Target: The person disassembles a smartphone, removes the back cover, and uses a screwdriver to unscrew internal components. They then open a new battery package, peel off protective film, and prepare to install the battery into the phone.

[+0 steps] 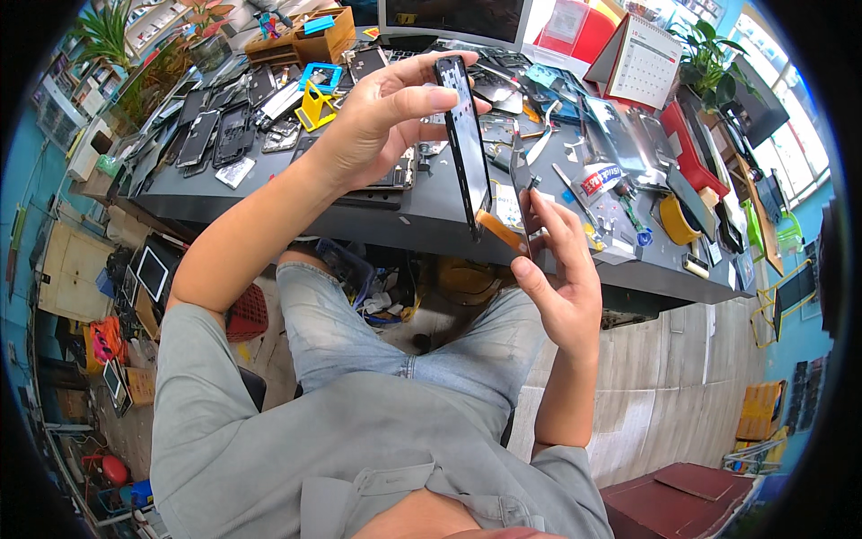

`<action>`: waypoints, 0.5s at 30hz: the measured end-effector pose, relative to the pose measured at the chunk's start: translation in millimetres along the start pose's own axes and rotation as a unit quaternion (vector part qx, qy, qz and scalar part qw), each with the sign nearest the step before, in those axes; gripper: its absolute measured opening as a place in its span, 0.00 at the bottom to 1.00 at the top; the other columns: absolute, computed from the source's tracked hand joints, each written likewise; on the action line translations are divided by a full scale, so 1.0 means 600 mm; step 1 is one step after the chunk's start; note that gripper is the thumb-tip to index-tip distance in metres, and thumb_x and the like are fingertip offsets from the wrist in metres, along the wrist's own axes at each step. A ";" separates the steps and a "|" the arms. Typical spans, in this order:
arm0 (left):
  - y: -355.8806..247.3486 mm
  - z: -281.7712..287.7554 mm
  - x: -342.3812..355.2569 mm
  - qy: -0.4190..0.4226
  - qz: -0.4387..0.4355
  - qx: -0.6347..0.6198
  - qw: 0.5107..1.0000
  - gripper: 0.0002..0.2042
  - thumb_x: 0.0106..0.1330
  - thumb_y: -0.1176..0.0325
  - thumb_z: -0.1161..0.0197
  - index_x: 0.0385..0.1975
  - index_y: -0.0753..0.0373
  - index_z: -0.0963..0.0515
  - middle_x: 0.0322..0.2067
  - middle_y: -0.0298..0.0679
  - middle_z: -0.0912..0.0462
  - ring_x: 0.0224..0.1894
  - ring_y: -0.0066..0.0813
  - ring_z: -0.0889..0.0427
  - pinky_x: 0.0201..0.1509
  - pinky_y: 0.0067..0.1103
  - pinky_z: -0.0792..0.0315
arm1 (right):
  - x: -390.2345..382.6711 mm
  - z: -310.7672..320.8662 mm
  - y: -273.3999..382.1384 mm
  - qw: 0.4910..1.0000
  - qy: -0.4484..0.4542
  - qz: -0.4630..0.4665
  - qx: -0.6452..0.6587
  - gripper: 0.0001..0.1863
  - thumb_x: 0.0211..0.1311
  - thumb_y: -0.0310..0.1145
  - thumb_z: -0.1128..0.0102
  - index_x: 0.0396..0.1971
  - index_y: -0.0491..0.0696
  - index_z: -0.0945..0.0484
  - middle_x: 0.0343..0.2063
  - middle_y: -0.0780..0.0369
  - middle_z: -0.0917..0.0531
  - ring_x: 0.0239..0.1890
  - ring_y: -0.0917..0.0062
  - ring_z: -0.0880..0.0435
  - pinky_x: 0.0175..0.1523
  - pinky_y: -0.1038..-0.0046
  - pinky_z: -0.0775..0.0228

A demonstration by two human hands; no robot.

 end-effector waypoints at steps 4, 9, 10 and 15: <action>-0.001 0.001 0.002 0.004 -0.002 -0.006 1.000 0.40 0.72 0.50 0.29 0.80 0.64 0.29 0.59 0.52 0.09 0.62 0.39 0.09 0.71 0.38 0.16 | -0.002 0.002 -0.001 1.000 0.005 -0.004 -0.007 0.37 0.69 0.37 0.20 0.76 0.43 0.21 0.64 0.53 0.18 0.67 0.64 0.19 0.75 0.64 0.31; 0.001 -0.011 0.000 0.009 0.005 -0.013 1.000 0.38 0.73 0.52 0.30 0.79 0.66 0.28 0.59 0.50 0.09 0.62 0.38 0.09 0.70 0.38 0.16 | 0.003 -0.004 -0.001 1.000 0.004 -0.008 0.011 0.38 0.69 0.37 0.20 0.76 0.43 0.22 0.65 0.54 0.18 0.67 0.66 0.19 0.73 0.65 0.30; 0.004 -0.012 0.001 0.014 0.015 -0.031 0.999 0.35 0.74 0.55 0.28 0.77 0.65 0.27 0.59 0.48 0.11 0.62 0.36 0.10 0.68 0.36 0.16 | 0.004 -0.007 -0.003 1.000 -0.001 -0.013 0.025 0.38 0.70 0.36 0.20 0.77 0.43 0.23 0.65 0.55 0.18 0.67 0.67 0.19 0.71 0.66 0.29; 0.011 -0.031 -0.002 0.011 0.046 -0.058 0.997 0.30 0.74 0.61 0.25 0.73 0.64 0.23 0.60 0.42 0.13 0.64 0.32 0.11 0.66 0.35 0.15 | 0.021 -0.029 -0.014 0.983 -0.002 -0.081 0.165 0.37 0.76 0.33 0.25 0.81 0.43 0.27 0.67 0.56 0.19 0.68 0.71 0.20 0.69 0.68 0.25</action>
Point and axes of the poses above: each hand's wrist, its own x-axis towards the middle knuckle, its own z-axis out of the back of the hand, y = z × x, the point moved 5 cm from there along x, towards the middle knuckle
